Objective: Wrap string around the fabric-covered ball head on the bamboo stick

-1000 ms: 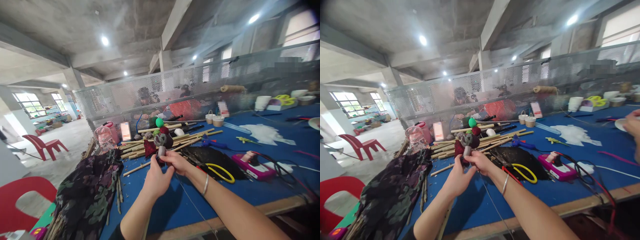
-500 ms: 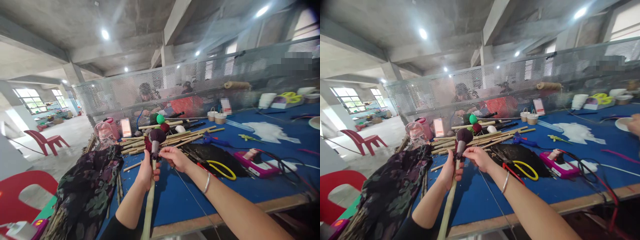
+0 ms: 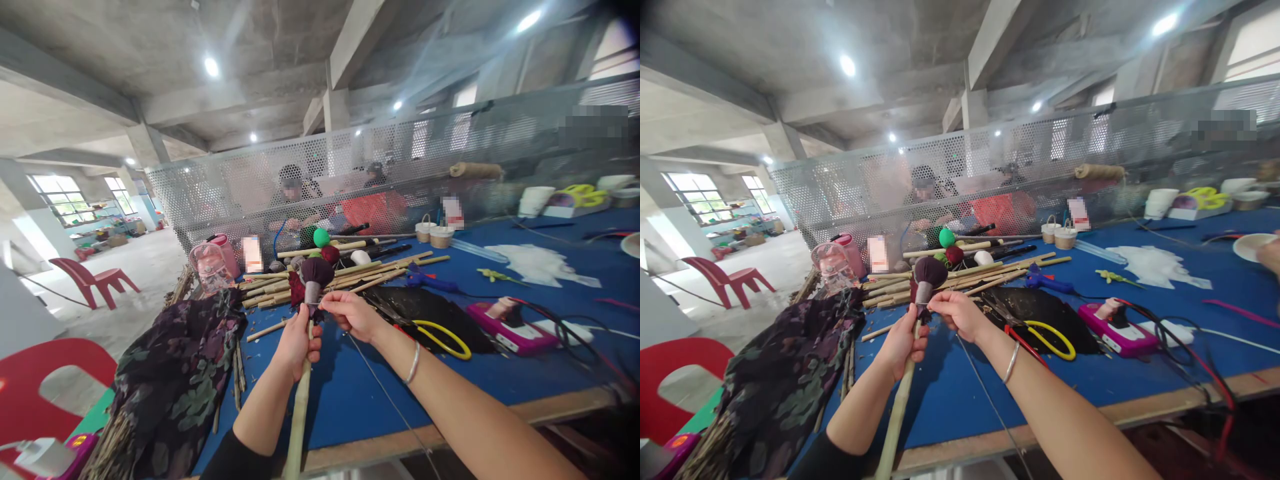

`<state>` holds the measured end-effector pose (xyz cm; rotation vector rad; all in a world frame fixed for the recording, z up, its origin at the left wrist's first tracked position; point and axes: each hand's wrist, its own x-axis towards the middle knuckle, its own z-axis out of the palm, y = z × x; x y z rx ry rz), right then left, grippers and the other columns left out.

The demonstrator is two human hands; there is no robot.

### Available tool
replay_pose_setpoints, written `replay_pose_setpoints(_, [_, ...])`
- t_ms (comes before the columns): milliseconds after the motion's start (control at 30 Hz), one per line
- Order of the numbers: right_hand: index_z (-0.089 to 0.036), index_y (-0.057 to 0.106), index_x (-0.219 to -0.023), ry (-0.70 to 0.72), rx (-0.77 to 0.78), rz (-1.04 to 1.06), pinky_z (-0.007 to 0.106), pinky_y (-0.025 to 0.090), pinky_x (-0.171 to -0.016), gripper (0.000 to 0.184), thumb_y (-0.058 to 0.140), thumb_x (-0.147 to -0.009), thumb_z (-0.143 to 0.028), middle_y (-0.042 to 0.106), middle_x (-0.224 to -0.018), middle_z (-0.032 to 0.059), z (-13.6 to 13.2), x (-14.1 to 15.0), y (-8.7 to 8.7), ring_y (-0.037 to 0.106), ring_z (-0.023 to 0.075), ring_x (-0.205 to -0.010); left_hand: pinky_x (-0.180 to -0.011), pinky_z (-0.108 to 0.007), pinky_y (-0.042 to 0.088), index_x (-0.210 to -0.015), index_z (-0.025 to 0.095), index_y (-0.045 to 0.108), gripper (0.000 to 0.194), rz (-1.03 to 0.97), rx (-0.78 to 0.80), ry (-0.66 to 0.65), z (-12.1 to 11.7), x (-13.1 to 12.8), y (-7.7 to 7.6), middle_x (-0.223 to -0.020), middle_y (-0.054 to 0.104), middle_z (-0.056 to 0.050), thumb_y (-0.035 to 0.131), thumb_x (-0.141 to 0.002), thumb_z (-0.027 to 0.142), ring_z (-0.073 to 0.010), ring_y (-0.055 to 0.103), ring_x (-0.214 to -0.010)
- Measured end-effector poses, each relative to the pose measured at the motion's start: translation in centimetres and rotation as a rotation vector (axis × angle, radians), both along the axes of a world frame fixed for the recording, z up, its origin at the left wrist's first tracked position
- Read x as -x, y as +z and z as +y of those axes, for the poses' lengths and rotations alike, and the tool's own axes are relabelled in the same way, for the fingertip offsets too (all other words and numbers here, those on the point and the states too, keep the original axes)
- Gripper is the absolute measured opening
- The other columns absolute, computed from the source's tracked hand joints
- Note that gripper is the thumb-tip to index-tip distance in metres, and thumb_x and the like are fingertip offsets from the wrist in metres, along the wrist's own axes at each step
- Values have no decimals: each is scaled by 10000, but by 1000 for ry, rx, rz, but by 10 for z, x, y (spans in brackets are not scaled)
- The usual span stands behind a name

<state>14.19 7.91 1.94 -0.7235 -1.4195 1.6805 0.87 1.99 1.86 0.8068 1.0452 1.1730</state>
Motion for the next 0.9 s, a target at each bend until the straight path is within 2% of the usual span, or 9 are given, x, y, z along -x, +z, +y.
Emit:
replay_pose_setpoints(233, [-146, 520, -663, 5, -17, -6, 192, 82, -328, 249, 658, -658, -354, 304, -420, -93, -1, 4, -2, 190, 25, -346, -308, -127, 130, -809, 190, 411, 442, -128, 58, -27, -1, 5, 1, -544, 380, 72, 514, -709, 608, -16, 225, -336])
replay_pose_setpoints(433, [-152, 500, -645, 2, -50, -13, 187, 94, -326, 264, 656, -661, -364, 300, -399, -98, -2, 7, -1, 198, 24, -337, -295, -130, 103, -698, 170, 389, 419, -277, 124, -69, -1, 8, 4, -484, 316, 81, 433, -781, 578, -10, 147, -316])
replay_pose_setpoints(533, [-157, 483, -643, 27, -31, -1, 188, 81, -323, 277, 664, -657, -366, 285, -401, -101, -1, 7, -1, 186, 25, -339, -289, -131, 85, -623, 169, 362, 467, -353, 184, -176, -1, 9, 4, -442, 228, 90, 357, -800, 601, -12, 106, -309])
replay_pose_setpoints(633, [-172, 482, -722, 74, -24, 70, 187, 72, -317, 276, 682, -650, -349, 287, -414, -109, -1, 6, -2, 171, 26, -338, -282, -133, 69, -579, 174, 336, 492, -468, 223, -349, -1, 13, 3, -435, 149, 98, 367, -782, 622, -15, 75, -311])
replay_pose_setpoints(767, [-192, 488, -908, 206, -25, 116, 191, 58, -313, 333, 671, -677, -346, 353, -459, -104, 0, 3, -5, 151, 24, -335, -281, -112, 48, -678, 161, 426, 387, -634, 185, -496, -3, 17, 0, -453, 172, 97, 407, -820, 520, -15, 51, -321])
replay_pose_setpoints(833, [-176, 493, -896, 258, 9, 107, 192, 52, -318, 342, 674, -671, -359, 345, -459, -99, 2, 1, -7, 148, 22, -341, -278, -108, 57, -703, 163, 443, 357, -618, 180, -530, -3, 16, -2, -443, 193, 93, 375, -846, 483, -17, 61, -309])
replay_pose_setpoints(900, [-162, 498, -858, 247, 45, 102, 190, 47, -325, 351, 695, -643, -357, 303, -441, -106, 4, -1, -10, 138, 18, -347, -267, -118, 117, -672, 166, 434, 402, -481, 218, -514, -1, 13, -3, -424, 232, 84, 339, -840, 519, -24, 125, -285])
